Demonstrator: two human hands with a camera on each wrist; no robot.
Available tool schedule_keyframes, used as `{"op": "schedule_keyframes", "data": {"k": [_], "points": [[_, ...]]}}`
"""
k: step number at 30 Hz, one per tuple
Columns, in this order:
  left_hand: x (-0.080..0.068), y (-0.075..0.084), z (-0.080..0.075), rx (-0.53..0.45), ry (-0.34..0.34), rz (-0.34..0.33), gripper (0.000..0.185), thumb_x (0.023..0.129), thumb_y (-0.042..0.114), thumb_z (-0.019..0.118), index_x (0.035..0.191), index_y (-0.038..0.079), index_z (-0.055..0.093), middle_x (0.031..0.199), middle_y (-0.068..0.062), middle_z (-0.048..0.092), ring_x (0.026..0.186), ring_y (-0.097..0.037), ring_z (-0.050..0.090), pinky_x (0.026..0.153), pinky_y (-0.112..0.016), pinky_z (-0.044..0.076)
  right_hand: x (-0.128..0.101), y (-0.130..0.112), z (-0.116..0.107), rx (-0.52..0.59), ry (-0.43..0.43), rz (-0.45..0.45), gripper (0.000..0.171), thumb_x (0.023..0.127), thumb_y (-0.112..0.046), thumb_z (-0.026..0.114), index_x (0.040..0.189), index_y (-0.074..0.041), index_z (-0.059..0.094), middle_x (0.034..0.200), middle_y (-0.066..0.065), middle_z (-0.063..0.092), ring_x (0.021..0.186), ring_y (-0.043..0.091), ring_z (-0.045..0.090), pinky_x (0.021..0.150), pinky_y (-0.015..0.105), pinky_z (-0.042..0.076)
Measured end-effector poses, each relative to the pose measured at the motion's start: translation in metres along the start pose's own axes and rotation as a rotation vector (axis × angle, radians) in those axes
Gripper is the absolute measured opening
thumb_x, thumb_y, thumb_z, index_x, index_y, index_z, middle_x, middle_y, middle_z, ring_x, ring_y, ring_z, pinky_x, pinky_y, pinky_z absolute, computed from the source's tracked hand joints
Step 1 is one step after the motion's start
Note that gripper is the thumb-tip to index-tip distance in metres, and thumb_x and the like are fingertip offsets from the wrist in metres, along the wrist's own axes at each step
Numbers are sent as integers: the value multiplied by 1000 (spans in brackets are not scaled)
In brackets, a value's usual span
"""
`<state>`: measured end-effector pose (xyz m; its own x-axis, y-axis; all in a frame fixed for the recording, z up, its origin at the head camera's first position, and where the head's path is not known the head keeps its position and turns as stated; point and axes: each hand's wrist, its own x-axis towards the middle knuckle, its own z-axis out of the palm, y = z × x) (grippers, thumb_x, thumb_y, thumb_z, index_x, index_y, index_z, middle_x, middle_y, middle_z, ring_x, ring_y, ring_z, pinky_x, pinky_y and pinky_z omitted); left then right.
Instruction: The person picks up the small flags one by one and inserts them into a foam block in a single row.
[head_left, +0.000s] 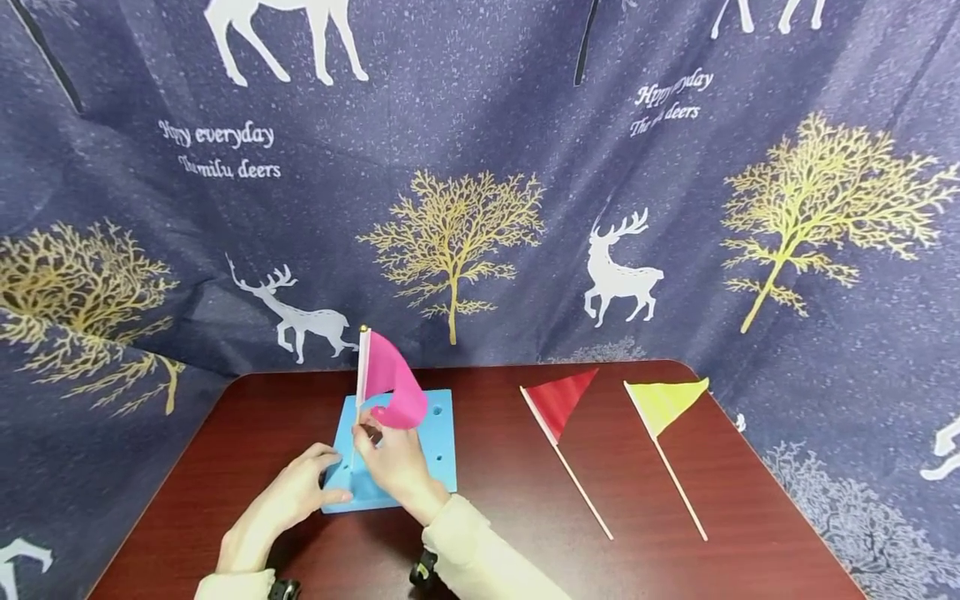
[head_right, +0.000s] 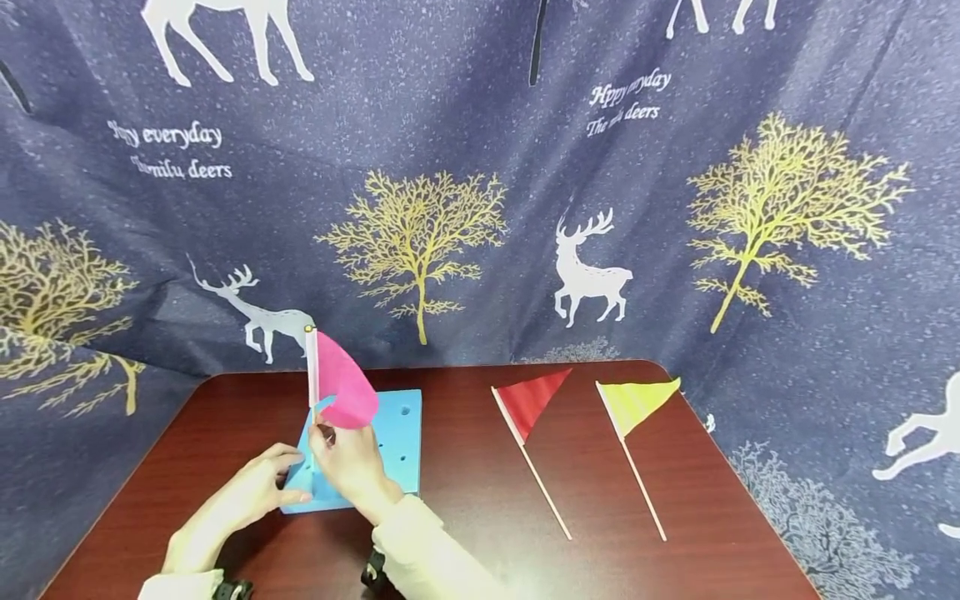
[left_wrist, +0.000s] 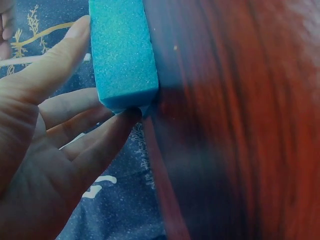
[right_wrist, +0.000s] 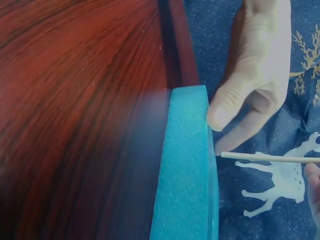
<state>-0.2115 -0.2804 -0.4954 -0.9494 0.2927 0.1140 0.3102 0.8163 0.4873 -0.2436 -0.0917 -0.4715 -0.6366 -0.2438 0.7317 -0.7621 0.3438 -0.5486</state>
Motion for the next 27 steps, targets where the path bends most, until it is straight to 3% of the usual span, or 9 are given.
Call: {"op": "schedule_keyframes", "data": {"k": [6,8,14,20,27], "points": [[5,0,1,-35,-19,-16,66,75,33,85,120,-9,63,122,-13,55,108,-31,58,91,-47,47,0,1,3,-86,7,25,10,93,-18,69,91,-15,60,68,-8,55,62,-1,50,56,9,39],[7,0,1,-55,-24,-27,66,75,33,85,121,-10,62,124,-14,54,108,-31,58,90,-47,48,0,2,3,-44,0,47,9,94,-17,67,91,-15,59,65,-8,55,60,-3,49,53,9,38],[9,2,-2,-87,-27,-29,67,75,33,85,123,-8,62,126,-14,54,104,-29,58,87,-45,48,4,2,6,23,-51,81,8,95,-11,64,90,-13,58,73,-7,55,65,-2,50,60,10,40],[7,2,-4,-84,-25,-38,66,75,33,86,122,-8,63,124,-14,55,105,-29,58,89,-47,48,4,2,12,-39,-59,89,7,95,-16,65,93,-13,59,64,-8,51,55,-3,43,52,10,37],[1,-3,-1,-73,-9,-37,63,75,34,85,120,-4,65,122,-10,56,103,-25,58,88,-44,48,-5,1,20,-98,-85,78,8,93,-14,67,97,-11,62,69,-8,58,61,-3,51,54,7,39]]}}
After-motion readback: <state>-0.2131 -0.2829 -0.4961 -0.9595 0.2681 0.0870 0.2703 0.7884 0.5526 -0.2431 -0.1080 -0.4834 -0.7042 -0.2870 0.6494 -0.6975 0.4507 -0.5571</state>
